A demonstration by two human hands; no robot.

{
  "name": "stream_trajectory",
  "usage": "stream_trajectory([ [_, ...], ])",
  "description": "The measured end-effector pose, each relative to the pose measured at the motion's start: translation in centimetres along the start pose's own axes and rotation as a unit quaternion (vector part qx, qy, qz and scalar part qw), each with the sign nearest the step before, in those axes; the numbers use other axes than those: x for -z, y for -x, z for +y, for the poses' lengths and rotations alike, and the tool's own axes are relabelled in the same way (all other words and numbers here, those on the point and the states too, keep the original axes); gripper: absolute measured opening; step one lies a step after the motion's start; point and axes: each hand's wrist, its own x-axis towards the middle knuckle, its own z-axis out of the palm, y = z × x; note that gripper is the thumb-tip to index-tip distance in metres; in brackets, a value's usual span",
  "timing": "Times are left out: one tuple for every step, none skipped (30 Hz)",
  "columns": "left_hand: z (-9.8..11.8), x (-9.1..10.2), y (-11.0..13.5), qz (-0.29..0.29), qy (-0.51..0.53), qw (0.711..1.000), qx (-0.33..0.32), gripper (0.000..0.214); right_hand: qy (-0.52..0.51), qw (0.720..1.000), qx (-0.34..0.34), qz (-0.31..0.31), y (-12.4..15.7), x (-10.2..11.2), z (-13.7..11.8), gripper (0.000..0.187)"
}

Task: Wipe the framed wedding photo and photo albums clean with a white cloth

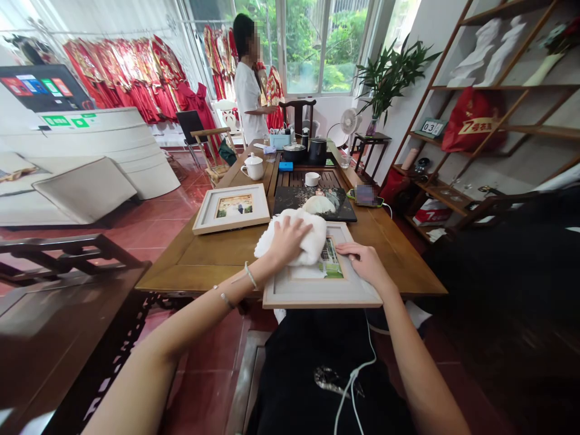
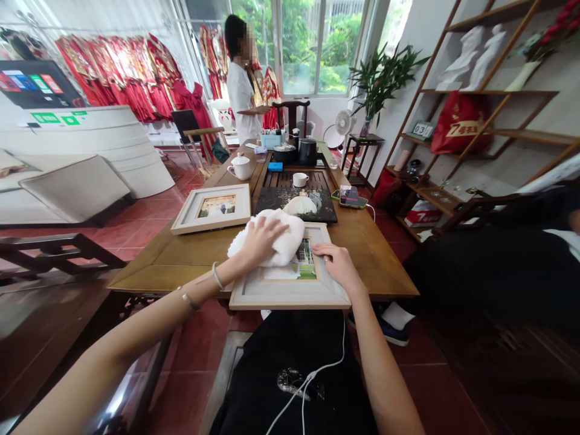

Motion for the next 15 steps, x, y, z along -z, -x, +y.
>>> stream_trajectory([
  [-0.2, -0.2, -0.7, 0.009, -0.006, 1.000, 0.010, 0.054, 0.000, 1.000, -0.002, 0.003, 0.0, 0.0, -0.1, 0.046],
  [-0.3, -0.4, -1.2, 0.016, -0.011, 1.000, 0.015, 0.054, 0.000, 1.000, -0.003, 0.008, 0.0, -0.1, -0.1, 0.046],
  [-0.4, -0.6, -1.7, 0.018, -0.012, 1.000, 0.015, 0.055, 0.000, 1.000, -0.005, 0.014, 0.0, -0.1, -0.2, 0.046],
  [-0.5, -0.7, -2.1, 0.014, -0.011, 1.000, 0.010, 0.056, 0.001, 1.000, -0.007, 0.021, 0.1, -0.2, -0.3, 0.046],
  [-0.5, -0.7, -2.3, 0.005, -0.008, 1.000, 0.000, 0.055, 0.003, 1.000, -0.011, 0.027, 0.1, -0.2, -0.3, 0.045],
  [-0.5, -0.7, -2.4, -0.008, -0.003, 1.000, -0.011, 0.055, 0.005, 0.999, -0.014, 0.033, 0.1, -0.3, -0.4, 0.045],
  [-0.5, -0.6, -2.3, -0.023, 0.003, 0.999, -0.022, 0.054, 0.007, 0.999, -0.017, 0.037, 0.1, -0.3, -0.4, 0.045],
  [-0.3, -0.5, -2.1, -0.036, 0.011, 0.999, -0.032, 0.052, 0.010, 0.999, -0.019, 0.040, 0.1, -0.4, -0.5, 0.045],
  [-0.1, -0.2, -1.8, -0.046, 0.020, 0.998, -0.041, 0.050, 0.012, 0.999, -0.021, 0.041, 0.1, -0.4, -0.5, 0.045],
  [0.2, 0.1, -1.4, -0.055, 0.030, 0.997, -0.052, 0.049, 0.013, 0.999, -0.021, 0.041, 0.0, -0.4, -0.5, 0.045],
  [0.5, 0.5, -0.8, -0.063, 0.041, 0.995, -0.066, 0.048, 0.016, 0.999, -0.021, 0.043, 0.0, -0.4, -0.6, 0.044],
  [1.0, 0.9, -0.2, -0.070, 0.052, 0.993, -0.084, 0.047, 0.020, 0.999, -0.022, 0.045, 0.0, -0.4, -0.6, 0.044],
  [1.5, 1.4, 0.5, -0.078, 0.062, 0.990, -0.101, 0.047, 0.024, 0.998, -0.023, 0.047, 0.0, -0.4, -0.6, 0.043],
  [2.0, 2.0, 1.3, -0.086, 0.072, 0.987, -0.117, 0.048, 0.026, 0.998, -0.023, 0.047, 0.0, -0.4, -0.7, 0.043],
  [2.5, 2.5, 2.1, -0.095, 0.080, 0.984, -0.131, 0.048, 0.027, 0.998, -0.022, 0.045, -0.1, -0.4, -0.7, 0.043],
])
